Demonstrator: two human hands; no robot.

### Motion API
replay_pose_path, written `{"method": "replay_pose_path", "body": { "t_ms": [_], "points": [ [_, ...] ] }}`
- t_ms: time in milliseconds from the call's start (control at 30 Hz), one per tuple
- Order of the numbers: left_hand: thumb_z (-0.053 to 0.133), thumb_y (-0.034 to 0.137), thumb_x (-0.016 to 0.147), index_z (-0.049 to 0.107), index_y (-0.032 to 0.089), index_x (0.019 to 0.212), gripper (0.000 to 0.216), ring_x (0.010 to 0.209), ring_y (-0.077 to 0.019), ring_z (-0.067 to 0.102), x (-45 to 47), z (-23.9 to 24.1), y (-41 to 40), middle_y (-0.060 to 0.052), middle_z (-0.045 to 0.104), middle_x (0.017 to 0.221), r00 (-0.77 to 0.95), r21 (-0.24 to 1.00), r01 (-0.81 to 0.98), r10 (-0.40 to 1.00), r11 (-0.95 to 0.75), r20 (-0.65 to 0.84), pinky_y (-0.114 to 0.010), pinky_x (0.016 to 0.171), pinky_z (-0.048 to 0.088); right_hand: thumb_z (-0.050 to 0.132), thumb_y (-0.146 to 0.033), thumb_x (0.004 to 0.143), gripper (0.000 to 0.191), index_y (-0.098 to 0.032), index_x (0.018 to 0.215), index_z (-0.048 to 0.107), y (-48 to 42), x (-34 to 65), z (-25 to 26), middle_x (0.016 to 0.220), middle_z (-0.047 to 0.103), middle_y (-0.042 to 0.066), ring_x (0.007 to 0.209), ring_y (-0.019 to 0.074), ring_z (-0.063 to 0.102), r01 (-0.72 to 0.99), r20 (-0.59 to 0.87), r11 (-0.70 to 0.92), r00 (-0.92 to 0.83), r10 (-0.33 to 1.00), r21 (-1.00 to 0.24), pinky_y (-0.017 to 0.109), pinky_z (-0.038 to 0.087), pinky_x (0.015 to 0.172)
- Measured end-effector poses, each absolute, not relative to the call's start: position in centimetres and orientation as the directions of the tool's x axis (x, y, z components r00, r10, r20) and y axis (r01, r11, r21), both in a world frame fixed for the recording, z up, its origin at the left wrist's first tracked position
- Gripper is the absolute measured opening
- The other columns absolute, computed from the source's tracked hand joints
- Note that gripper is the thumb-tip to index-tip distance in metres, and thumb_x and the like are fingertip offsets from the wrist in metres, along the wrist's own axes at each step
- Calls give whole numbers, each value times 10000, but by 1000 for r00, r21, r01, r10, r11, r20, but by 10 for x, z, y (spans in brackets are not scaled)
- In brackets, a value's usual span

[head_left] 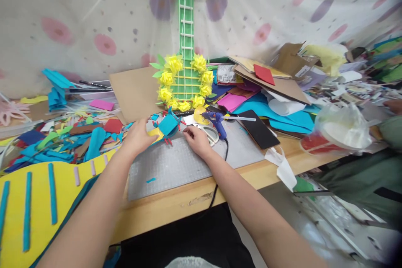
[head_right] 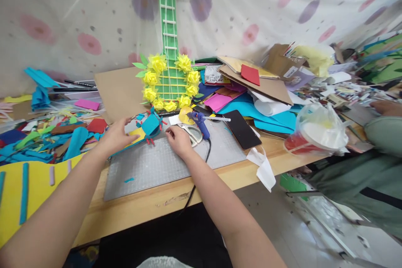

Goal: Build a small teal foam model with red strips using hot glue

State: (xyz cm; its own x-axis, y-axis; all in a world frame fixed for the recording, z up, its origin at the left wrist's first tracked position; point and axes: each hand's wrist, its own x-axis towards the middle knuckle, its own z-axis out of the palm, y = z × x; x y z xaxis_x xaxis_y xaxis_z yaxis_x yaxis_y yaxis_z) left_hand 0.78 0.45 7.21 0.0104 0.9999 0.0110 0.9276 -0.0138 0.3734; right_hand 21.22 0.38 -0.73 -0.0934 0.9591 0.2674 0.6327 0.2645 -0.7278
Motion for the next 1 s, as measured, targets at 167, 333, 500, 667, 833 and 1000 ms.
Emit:
{"method": "replay_pose_path", "body": {
  "t_ms": [167,333,500,667,833,1000],
  "points": [
    [490,244,756,533,198,1159,408,1130,-208,547,18,68,3,-74,594,1218,-139,536,842,984,59,110,-343,971,423,512,-211,809,125,-205,845,631,3,213,-5,785,632,20,696,145,544,635,253,259,-103,962,-728,262,401,673],
    [495,242,744,534,175,1154,418,1113,-198,557,5,52,3,-98,595,1200,-189,565,815,981,129,48,-328,962,434,507,-215,823,125,-205,814,631,4,214,-5,799,650,21,707,143,553,646,261,277,-122,957,-711,255,391,665],
    [500,304,760,553,155,1149,421,1093,-220,569,-5,40,-1,-101,602,1199,-103,491,865,994,103,-26,-343,947,437,534,-265,828,133,-194,770,631,2,212,-5,743,638,13,688,131,541,702,250,299,-176,952,-646,242,365,634],
    [475,335,785,552,137,1183,451,1130,-264,532,-6,30,-4,-124,598,1190,41,317,947,998,-53,45,-391,971,400,558,-320,822,152,-191,791,631,-4,209,-1,725,630,3,688,121,535,741,241,333,-234,942,-582,237,338,620],
    [550,425,748,534,128,1216,555,1123,-282,530,-6,27,-5,-132,595,1183,90,275,956,995,-100,49,-391,956,406,589,-363,795,238,-196,965,595,-4,202,3,821,640,5,721,126,551,750,227,264,-155,961,-607,241,368,644],
    [594,391,727,527,137,1229,567,1108,-288,541,-4,31,-6,-133,596,1177,69,234,969,997,-77,40,-390,935,417,569,-327,799,294,-196,1062,560,-1,194,5,968,641,30,800,143,575,742,187,194,-94,978,-641,261,410,694]
  ]
}}
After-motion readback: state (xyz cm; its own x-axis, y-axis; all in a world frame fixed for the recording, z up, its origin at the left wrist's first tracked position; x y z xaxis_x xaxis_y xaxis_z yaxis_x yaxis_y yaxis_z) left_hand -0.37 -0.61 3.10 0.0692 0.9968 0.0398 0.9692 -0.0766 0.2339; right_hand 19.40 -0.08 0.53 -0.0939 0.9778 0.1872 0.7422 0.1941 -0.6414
